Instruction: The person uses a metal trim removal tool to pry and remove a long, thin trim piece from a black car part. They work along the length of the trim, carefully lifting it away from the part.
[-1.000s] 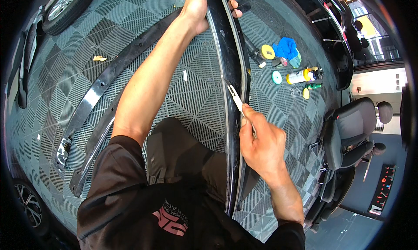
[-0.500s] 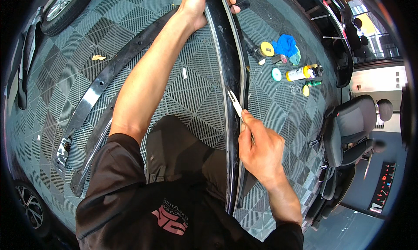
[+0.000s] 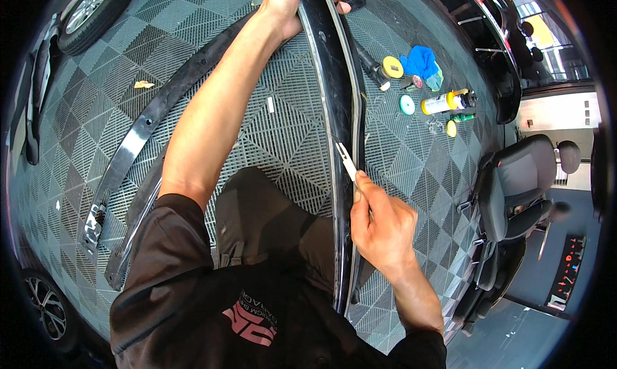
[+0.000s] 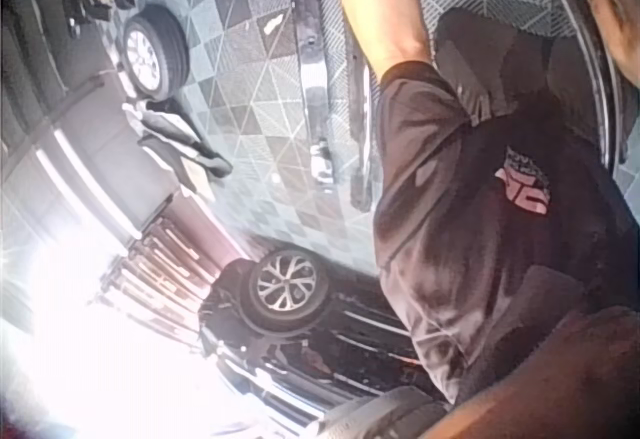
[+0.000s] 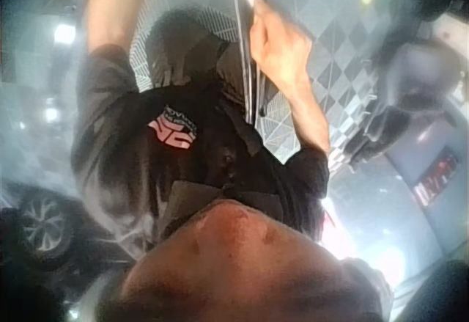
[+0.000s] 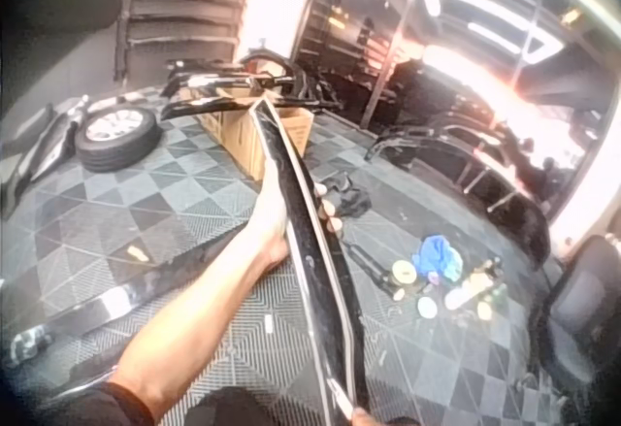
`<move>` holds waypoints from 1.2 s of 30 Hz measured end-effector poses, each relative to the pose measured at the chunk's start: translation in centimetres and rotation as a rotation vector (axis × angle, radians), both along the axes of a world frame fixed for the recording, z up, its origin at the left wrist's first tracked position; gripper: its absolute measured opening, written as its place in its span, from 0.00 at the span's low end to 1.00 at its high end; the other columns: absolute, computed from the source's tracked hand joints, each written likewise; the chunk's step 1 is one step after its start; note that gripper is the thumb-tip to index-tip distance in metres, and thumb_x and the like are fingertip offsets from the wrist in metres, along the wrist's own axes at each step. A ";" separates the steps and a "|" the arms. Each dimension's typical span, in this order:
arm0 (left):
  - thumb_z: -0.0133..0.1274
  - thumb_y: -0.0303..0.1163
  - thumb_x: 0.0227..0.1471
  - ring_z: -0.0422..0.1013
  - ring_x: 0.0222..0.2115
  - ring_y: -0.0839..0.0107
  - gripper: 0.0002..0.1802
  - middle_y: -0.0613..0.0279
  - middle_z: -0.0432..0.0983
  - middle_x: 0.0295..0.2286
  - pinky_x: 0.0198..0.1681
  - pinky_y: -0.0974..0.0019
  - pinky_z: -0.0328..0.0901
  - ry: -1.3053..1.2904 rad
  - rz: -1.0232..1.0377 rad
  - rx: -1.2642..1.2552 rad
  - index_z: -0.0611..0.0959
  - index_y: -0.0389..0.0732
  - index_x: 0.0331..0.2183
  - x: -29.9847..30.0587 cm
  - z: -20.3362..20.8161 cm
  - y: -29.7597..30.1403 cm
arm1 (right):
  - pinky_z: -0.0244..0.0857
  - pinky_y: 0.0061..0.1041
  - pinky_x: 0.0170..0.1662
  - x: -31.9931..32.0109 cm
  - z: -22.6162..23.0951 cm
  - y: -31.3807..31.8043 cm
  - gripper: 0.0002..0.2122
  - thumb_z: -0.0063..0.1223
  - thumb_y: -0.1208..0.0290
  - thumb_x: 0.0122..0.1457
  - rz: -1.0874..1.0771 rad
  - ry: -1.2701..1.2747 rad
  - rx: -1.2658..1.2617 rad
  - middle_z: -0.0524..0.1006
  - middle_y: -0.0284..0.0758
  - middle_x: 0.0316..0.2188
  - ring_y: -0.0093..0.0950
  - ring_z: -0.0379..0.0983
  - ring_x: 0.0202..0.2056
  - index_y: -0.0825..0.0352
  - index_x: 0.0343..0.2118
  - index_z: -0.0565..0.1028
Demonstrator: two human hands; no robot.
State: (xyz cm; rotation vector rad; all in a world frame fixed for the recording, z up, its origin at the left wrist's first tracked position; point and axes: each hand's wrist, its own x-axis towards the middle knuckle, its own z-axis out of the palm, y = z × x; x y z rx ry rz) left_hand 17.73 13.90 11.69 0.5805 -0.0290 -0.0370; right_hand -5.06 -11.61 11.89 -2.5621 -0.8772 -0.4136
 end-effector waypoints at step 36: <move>0.29 0.79 0.55 0.73 0.21 0.50 0.48 0.50 0.73 0.19 0.28 0.50 0.72 -0.030 0.071 0.101 0.75 0.39 0.27 0.2 0.0 -0.1 | 0.58 0.25 0.18 -5.4 -1.4 -2.7 0.13 0.59 0.82 0.52 -0.043 0.040 -0.055 0.68 0.28 0.11 0.22 0.64 0.11 0.73 0.42 0.81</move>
